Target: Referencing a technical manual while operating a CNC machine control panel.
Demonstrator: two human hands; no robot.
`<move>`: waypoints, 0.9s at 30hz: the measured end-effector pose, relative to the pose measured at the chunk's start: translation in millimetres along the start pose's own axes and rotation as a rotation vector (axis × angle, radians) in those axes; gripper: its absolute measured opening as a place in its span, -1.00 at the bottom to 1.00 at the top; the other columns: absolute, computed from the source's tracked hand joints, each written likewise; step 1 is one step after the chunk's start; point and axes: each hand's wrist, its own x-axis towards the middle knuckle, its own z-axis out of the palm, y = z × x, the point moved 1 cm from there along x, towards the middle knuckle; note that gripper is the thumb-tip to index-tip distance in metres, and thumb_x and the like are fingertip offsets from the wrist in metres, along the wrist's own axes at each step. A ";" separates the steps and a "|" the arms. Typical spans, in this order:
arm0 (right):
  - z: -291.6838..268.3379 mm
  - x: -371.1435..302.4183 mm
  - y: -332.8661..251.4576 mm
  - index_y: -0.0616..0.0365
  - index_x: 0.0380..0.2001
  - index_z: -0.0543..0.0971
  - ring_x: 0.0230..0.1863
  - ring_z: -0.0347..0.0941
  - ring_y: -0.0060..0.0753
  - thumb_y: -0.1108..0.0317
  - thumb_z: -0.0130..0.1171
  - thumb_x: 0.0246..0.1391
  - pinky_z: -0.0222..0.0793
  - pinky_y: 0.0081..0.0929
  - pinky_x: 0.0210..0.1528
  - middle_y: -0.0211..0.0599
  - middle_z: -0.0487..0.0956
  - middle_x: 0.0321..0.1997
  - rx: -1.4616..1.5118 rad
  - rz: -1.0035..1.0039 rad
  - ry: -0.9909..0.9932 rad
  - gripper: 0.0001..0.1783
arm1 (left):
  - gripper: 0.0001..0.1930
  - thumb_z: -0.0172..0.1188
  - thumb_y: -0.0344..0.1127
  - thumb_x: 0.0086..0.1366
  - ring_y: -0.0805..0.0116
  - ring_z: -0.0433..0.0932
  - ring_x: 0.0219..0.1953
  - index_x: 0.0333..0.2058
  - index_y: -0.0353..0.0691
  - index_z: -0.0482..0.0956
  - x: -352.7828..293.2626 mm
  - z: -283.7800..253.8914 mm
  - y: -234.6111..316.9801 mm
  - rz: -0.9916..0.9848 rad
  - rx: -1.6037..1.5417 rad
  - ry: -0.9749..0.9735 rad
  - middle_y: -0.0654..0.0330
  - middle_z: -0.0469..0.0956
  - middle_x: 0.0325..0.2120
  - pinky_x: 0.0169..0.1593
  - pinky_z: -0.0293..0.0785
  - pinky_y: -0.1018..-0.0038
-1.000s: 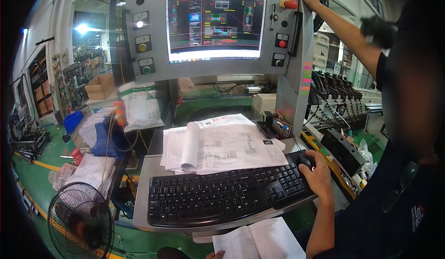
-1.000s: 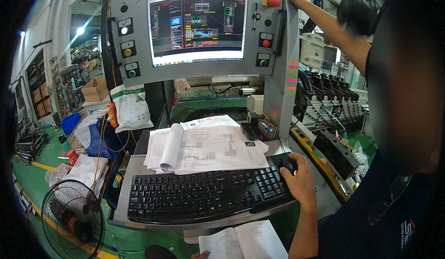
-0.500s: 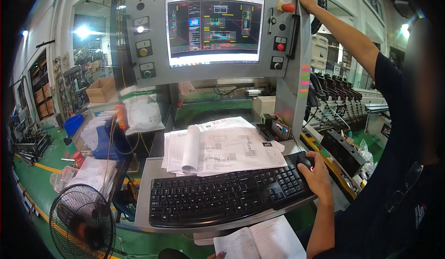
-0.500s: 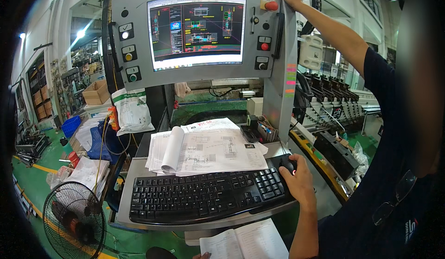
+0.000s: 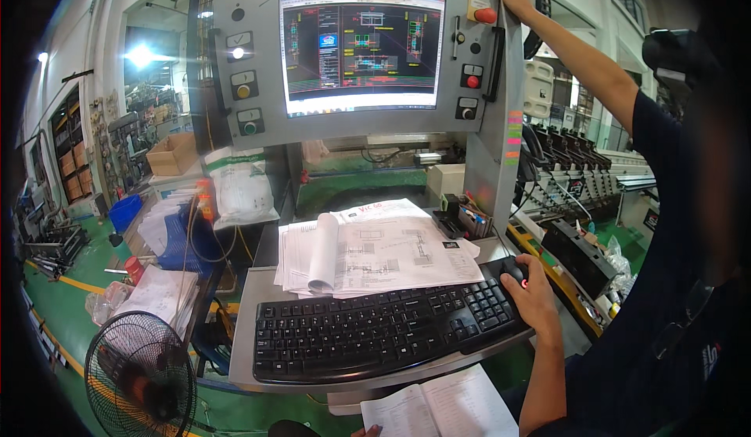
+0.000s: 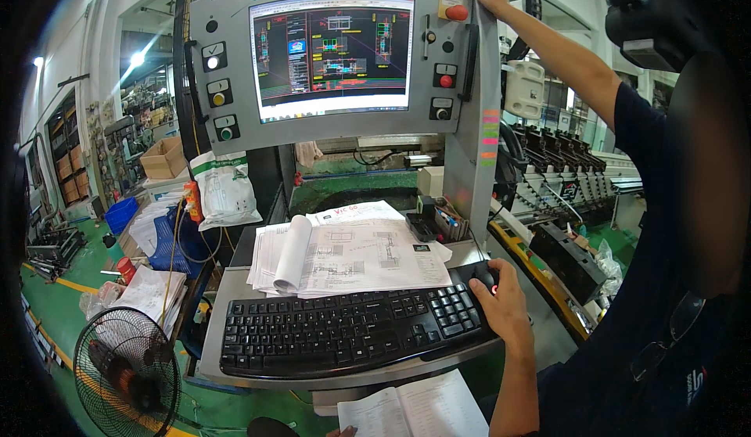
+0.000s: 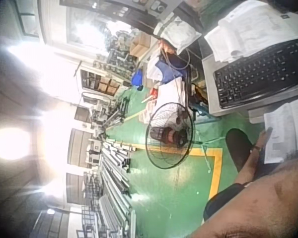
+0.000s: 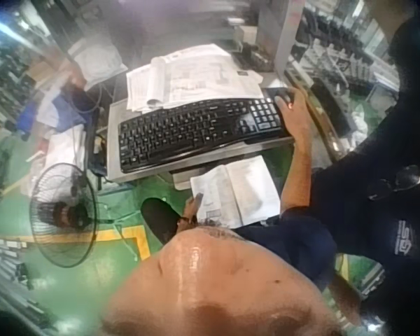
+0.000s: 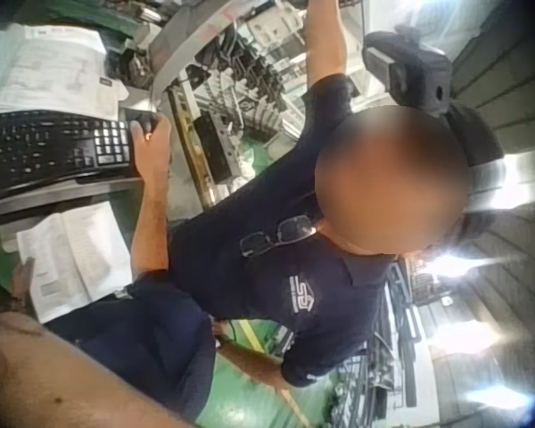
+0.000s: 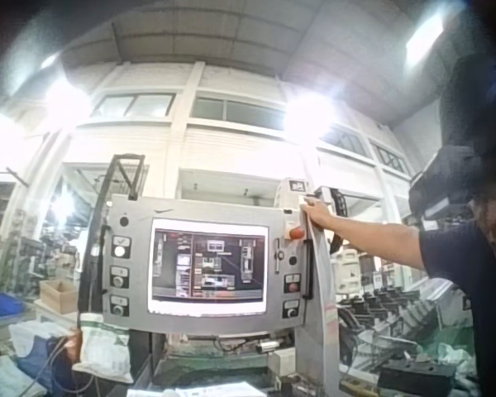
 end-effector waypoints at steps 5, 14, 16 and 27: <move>-6.7 -2.5 20.0 0.28 0.20 0.42 0.25 0.44 0.10 0.14 0.29 0.23 0.34 -0.17 0.29 0.10 0.45 0.26 -0.052 -0.003 0.026 -0.39 | -0.63 0.26 -0.15 0.47 0.53 0.52 -0.22 -0.04 -0.41 0.70 1.9 10.4 13.8 -0.021 0.068 -0.051 0.30 0.66 -0.22 -0.18 0.49 0.51; 13.4 -4.5 26.7 0.28 0.22 0.40 0.29 0.39 0.15 0.15 0.30 0.24 0.33 -0.16 0.31 0.09 0.42 0.30 0.034 0.034 -0.020 -0.39 | -0.64 0.26 -0.18 0.47 0.49 0.58 -0.18 -0.02 -0.42 0.69 -12.9 6.9 22.8 -0.009 0.067 -0.011 0.23 0.70 -0.17 -0.15 0.53 0.53; 13.7 -5.4 32.8 0.28 0.21 0.40 0.27 0.41 0.16 0.17 0.31 0.23 0.34 -0.16 0.29 0.07 0.43 0.29 0.013 -0.003 0.002 -0.40 | -0.64 0.26 -0.18 0.46 0.48 0.59 -0.17 -0.02 -0.42 0.69 -15.2 9.8 26.4 0.004 0.097 -0.021 0.22 0.71 -0.16 -0.14 0.54 0.54; 13.7 -5.7 24.1 0.26 0.16 0.42 0.20 0.48 0.12 0.24 0.33 0.21 0.39 -0.19 0.23 0.05 0.46 0.24 0.011 0.004 0.004 -0.45 | -0.66 0.27 -0.18 0.46 0.53 0.56 -0.22 -0.06 -0.42 0.71 -7.1 5.0 12.4 0.038 0.066 0.008 0.27 0.69 -0.21 -0.17 0.52 0.56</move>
